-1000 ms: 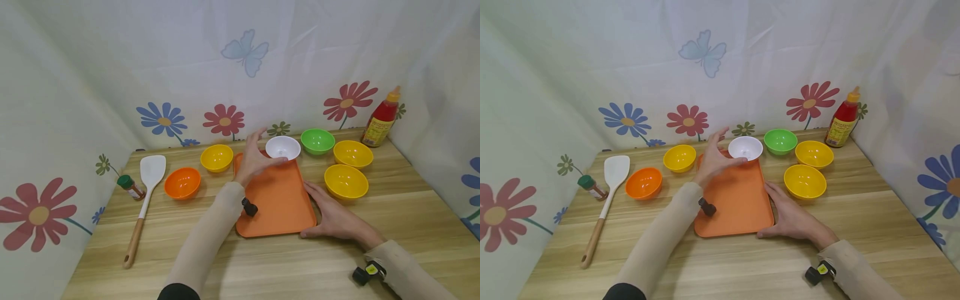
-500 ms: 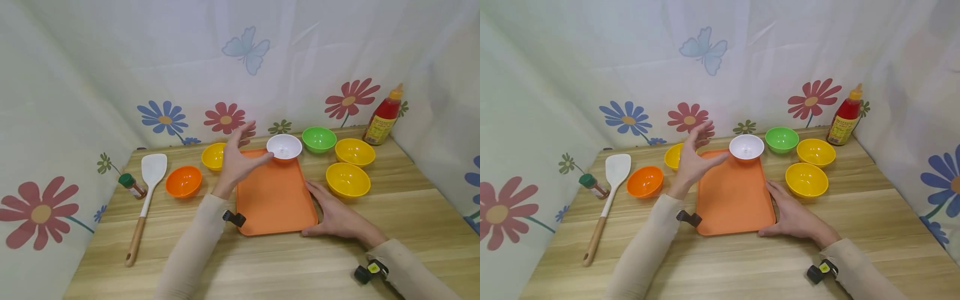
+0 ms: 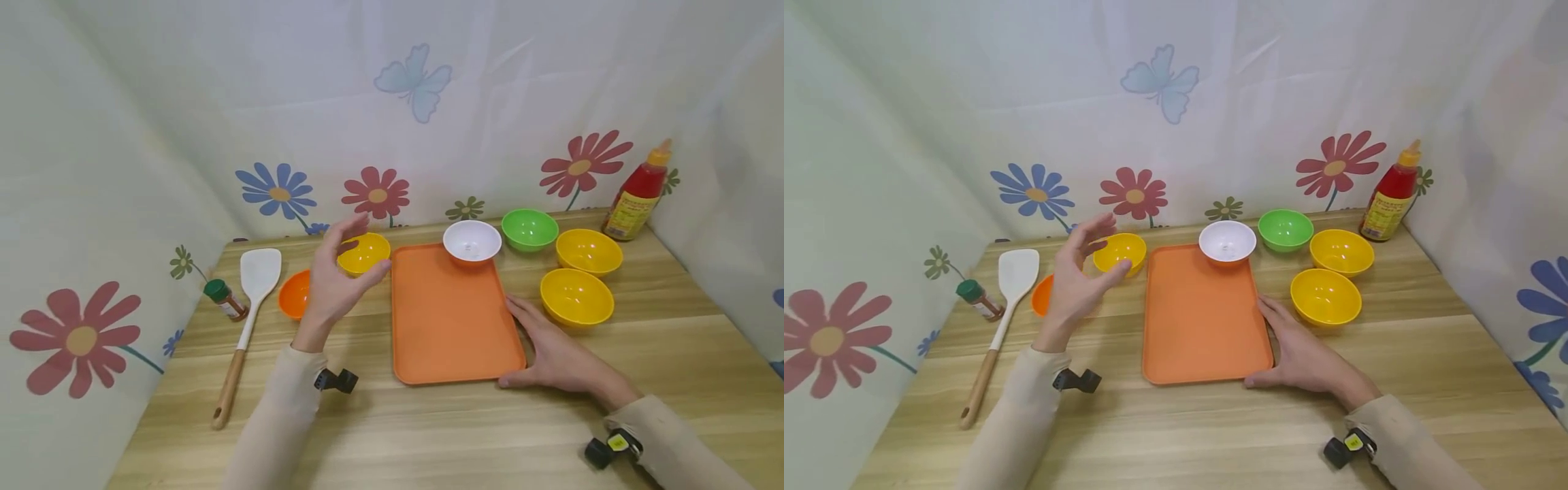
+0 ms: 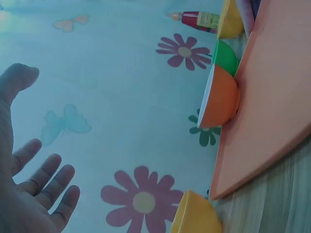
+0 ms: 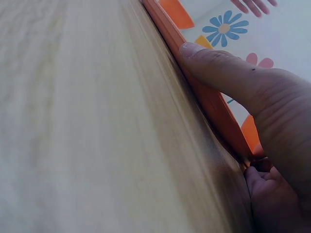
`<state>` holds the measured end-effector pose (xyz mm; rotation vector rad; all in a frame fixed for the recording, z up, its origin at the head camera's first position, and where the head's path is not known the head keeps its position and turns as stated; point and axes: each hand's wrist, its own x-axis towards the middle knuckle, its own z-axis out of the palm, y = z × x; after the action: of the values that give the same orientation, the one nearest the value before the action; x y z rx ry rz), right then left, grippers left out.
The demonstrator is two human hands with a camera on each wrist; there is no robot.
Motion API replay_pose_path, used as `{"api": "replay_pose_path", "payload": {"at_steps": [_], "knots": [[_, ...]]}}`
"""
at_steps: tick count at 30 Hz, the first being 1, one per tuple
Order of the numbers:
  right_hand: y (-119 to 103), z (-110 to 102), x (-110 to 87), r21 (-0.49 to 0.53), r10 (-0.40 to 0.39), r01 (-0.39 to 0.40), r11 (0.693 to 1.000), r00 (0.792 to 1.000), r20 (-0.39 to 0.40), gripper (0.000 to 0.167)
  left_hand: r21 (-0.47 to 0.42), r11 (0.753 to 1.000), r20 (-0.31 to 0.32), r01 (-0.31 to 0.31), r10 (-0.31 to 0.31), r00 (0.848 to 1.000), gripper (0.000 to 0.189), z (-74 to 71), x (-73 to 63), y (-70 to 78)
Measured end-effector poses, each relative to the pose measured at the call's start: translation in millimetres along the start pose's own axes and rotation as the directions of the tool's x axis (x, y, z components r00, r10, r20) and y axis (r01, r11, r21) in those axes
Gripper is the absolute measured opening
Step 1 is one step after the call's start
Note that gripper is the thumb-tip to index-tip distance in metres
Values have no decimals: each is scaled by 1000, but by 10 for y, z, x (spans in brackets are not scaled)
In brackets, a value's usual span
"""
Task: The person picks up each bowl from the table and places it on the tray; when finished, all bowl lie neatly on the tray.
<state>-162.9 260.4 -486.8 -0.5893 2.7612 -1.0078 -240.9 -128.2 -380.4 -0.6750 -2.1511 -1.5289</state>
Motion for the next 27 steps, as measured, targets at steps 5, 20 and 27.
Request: {"api": "replay_pose_path", "payload": {"at_steps": [5,20,27], "knots": [[-3,-2,-8,17,8,-8,1000,1000,5,149,63,998,-73,26,-22,997,76,-340,-117,-87],[-24,27,-16,14,-34,34,999,999,-5,147,140,959,-184,247,-219,958,98,-967,-557,-481],[-19,-6,-32,4,-17,17,1000,1000,-15,147,152,912,-175,382,-356,918,107,-949,-681,-704]]}}
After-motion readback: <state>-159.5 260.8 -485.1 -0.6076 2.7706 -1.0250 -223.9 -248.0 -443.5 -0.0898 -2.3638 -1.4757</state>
